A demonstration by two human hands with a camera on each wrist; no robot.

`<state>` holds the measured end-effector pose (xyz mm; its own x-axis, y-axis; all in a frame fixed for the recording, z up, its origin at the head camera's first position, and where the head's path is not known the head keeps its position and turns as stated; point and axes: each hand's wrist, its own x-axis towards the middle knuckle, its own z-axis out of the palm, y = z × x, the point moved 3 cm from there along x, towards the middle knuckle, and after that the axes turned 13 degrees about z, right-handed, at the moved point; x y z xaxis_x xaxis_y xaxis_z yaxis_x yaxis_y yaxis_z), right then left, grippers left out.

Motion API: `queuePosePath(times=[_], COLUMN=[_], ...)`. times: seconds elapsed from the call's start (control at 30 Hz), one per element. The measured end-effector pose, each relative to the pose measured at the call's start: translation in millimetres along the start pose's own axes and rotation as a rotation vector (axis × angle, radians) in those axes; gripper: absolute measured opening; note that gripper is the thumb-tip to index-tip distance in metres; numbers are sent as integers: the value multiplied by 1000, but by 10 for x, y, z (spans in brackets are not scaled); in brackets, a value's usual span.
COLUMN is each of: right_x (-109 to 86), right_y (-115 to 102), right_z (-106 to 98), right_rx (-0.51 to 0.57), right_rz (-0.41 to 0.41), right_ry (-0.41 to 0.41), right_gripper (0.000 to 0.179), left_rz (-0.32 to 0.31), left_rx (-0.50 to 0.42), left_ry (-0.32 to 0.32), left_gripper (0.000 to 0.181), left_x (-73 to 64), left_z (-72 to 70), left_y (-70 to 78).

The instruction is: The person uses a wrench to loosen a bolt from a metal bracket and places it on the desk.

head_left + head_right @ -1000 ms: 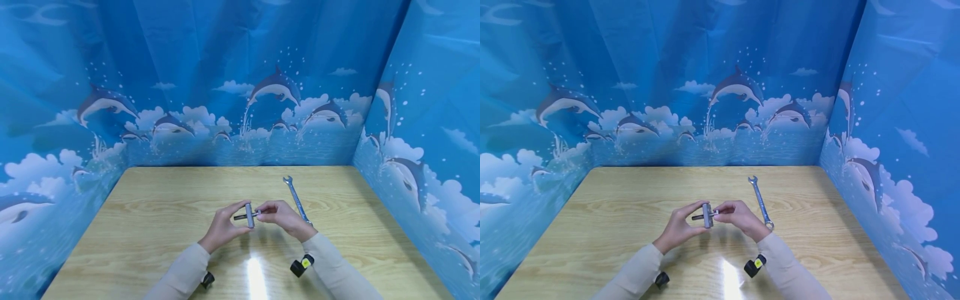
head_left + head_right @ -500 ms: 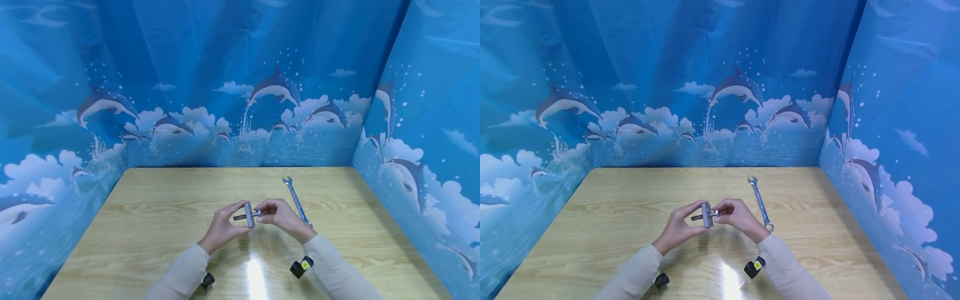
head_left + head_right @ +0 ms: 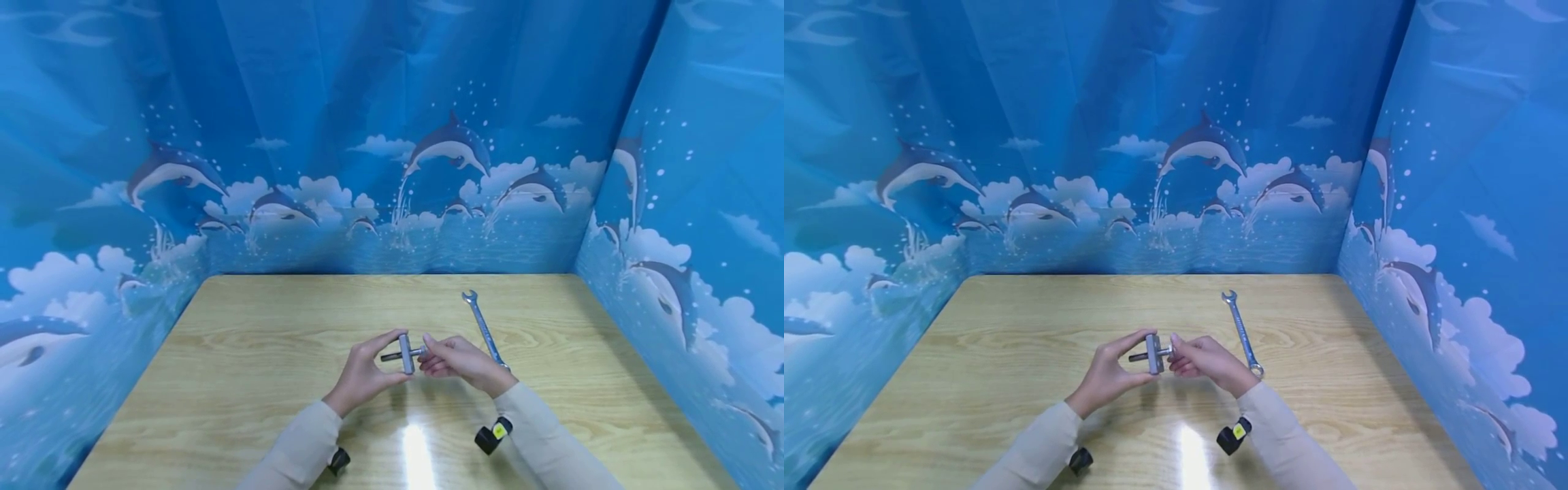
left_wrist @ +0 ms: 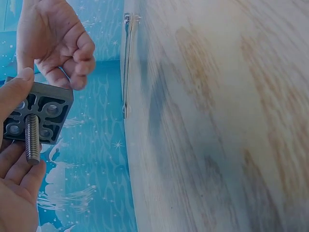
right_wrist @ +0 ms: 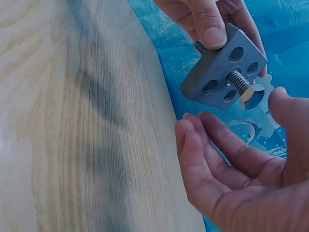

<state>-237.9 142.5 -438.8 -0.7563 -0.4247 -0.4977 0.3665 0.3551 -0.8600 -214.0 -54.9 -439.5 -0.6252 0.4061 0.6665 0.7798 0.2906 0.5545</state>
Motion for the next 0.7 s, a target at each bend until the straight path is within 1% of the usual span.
queuePosePath(times=[0.13, 0.27, 0.57, 0.7], right_x=[-2, -17, -29, -40], right_y=[6, -23, -60, -75], right_z=[14, 35, 59, 63], right_rx=[-5, -16, -53, -61], right_rz=[33, 43, 34, 22], right_ry=[5, 10, 48, 59], right_gripper=[65, 63, 58, 48], left_rz=[9, 25, 22, 18], left_rx=[-12, -10, -21, -19], left_ry=[-8, -13, -6, -7], left_gripper=[74, 73, 72, 72], left_x=[-10, -14, -15, -18], left_z=[12, 20, 33, 34], left_y=[-10, -4, -2, -9])
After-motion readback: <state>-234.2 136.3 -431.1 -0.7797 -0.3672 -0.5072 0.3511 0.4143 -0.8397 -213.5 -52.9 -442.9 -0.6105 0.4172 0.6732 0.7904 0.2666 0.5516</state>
